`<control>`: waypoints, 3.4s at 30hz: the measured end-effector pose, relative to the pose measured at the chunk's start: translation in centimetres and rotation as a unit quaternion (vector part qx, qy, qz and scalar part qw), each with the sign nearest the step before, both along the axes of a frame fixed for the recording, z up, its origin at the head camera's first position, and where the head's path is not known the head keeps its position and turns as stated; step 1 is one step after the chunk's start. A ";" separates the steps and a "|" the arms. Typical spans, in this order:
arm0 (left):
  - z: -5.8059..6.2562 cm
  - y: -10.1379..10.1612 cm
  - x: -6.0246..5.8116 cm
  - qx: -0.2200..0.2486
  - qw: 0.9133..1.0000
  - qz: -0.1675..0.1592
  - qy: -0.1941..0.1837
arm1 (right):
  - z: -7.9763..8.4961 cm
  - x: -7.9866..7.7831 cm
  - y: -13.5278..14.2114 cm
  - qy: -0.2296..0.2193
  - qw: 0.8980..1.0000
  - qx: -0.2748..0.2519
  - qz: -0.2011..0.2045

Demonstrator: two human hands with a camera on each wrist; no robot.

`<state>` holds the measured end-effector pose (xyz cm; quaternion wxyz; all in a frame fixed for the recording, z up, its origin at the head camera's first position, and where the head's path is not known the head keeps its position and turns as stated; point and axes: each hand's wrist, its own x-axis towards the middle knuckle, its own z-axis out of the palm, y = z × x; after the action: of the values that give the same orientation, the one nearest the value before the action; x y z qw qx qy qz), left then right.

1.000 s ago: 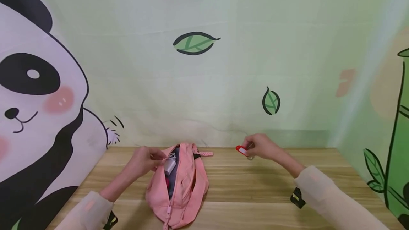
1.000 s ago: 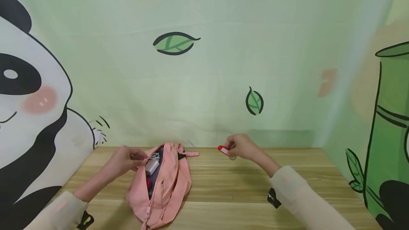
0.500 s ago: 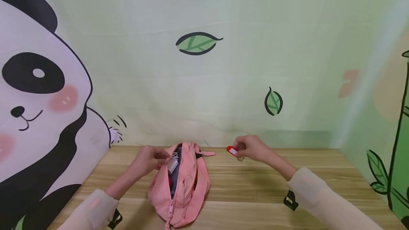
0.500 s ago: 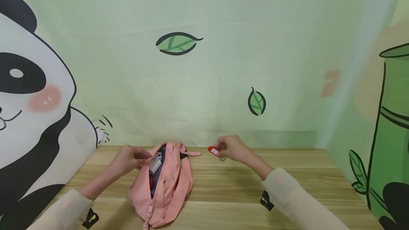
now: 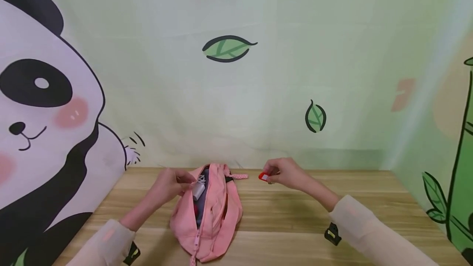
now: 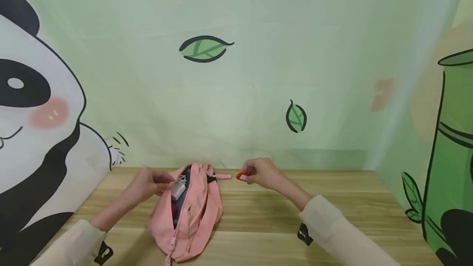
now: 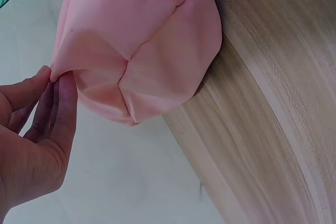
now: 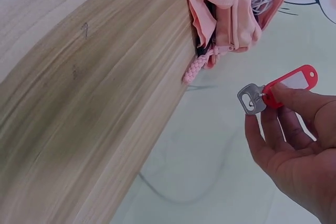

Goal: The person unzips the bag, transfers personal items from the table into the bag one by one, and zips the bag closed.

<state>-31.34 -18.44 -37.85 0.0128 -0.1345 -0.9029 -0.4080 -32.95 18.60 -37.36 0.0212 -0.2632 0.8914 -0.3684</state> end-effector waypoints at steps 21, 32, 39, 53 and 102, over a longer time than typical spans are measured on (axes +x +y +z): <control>-0.1 0.1 0.1 0.002 1.000 0.002 0.000 | 1.0 0.6 -2.4 -0.023 0.998 -0.054 -0.021; 0.2 0.1 0.1 0.007 1.000 0.000 0.003 | 0.8 0.1 -5.1 -0.013 0.997 -0.073 -0.022; -0.3 0.1 0.0 0.011 1.000 0.007 0.000 | -0.5 -0.3 -6.2 -0.024 0.993 -0.114 -0.006; -0.3 -0.1 0.3 0.009 1.000 0.020 -0.002 | -1.6 -0.8 -9.1 -0.011 0.993 -0.114 0.020; 2.1 0.4 0.7 0.015 1.000 0.023 0.004 | -4.2 -3.3 -19.1 0.201 0.979 0.033 0.006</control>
<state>-30.62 -18.05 -35.71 0.0280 -0.1157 -0.8996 -0.4202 -36.21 -0.47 -41.57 -0.1471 -0.3364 0.8876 -0.2782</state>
